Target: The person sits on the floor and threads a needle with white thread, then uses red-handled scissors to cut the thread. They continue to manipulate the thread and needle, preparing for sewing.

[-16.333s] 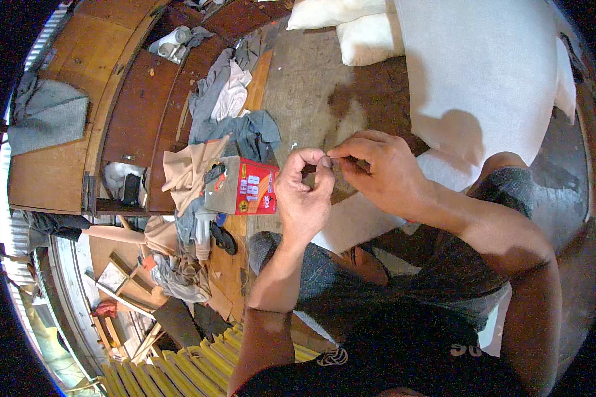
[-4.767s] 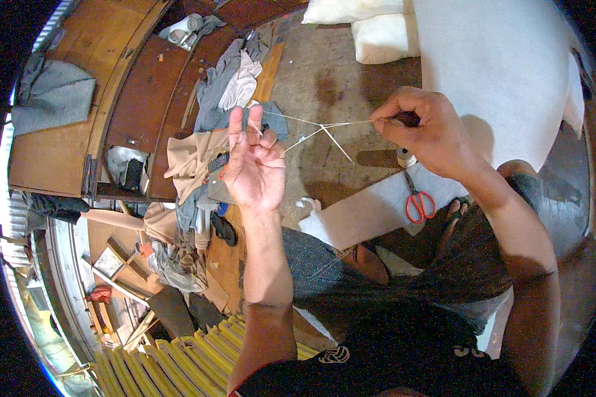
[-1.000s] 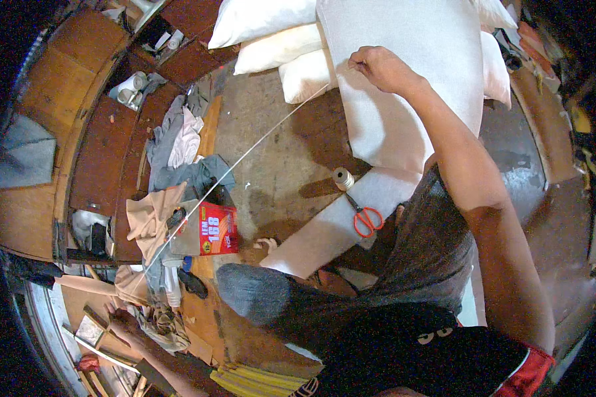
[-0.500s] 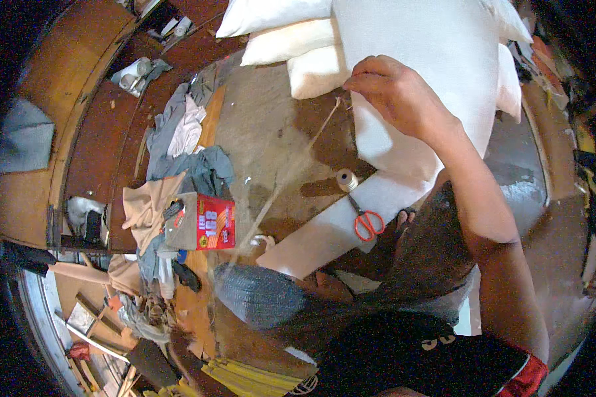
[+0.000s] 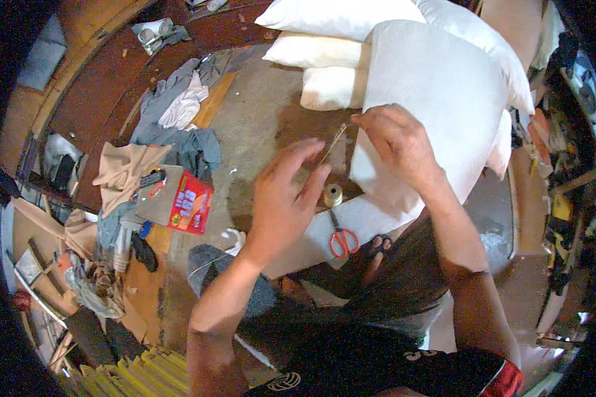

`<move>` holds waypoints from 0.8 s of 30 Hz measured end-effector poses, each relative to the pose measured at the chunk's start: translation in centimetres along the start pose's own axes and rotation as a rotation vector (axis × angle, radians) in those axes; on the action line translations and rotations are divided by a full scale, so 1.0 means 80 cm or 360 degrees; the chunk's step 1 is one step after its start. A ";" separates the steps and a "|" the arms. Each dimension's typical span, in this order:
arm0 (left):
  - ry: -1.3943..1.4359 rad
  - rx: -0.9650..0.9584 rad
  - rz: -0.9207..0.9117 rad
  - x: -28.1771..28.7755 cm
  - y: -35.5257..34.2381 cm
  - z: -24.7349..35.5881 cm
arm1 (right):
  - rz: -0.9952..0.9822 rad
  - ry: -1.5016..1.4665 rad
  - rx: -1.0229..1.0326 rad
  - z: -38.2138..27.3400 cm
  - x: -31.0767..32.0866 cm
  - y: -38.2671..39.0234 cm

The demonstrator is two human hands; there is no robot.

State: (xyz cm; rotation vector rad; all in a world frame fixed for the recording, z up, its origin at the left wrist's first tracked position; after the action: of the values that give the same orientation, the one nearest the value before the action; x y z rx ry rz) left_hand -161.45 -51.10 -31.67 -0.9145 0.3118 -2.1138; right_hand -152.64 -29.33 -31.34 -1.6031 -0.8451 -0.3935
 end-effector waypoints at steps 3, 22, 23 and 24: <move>0.0255 0.0220 -0.0047 -0.038 -0.020 -0.012 | -0.0020 0.0044 -0.0023 -0.002 -0.005 0.008; 0.0261 0.0119 0.0030 -0.068 0.012 -0.051 | -0.0296 0.0063 -0.0125 -0.029 -0.059 0.026; 0.0271 0.0116 0.0038 -0.067 0.012 -0.052 | -0.0308 0.0077 -0.0135 -0.029 -0.057 0.024; 0.0281 0.0113 0.0046 -0.067 0.012 -0.051 | -0.0320 0.0093 -0.0146 -0.028 -0.056 0.023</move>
State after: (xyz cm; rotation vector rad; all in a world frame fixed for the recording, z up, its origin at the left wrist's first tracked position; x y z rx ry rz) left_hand -161.53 -48.05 -37.74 -0.6796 0.3354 -2.1690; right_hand -153.93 -32.86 -35.12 -1.5877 -0.9581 -0.6270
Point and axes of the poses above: each hand's wrist, its own y-axis away from the middle knuckle, its own x-axis out of the back of the hand, z = x × y, the point moved 1 cm from there along -y, towards the middle knuckle
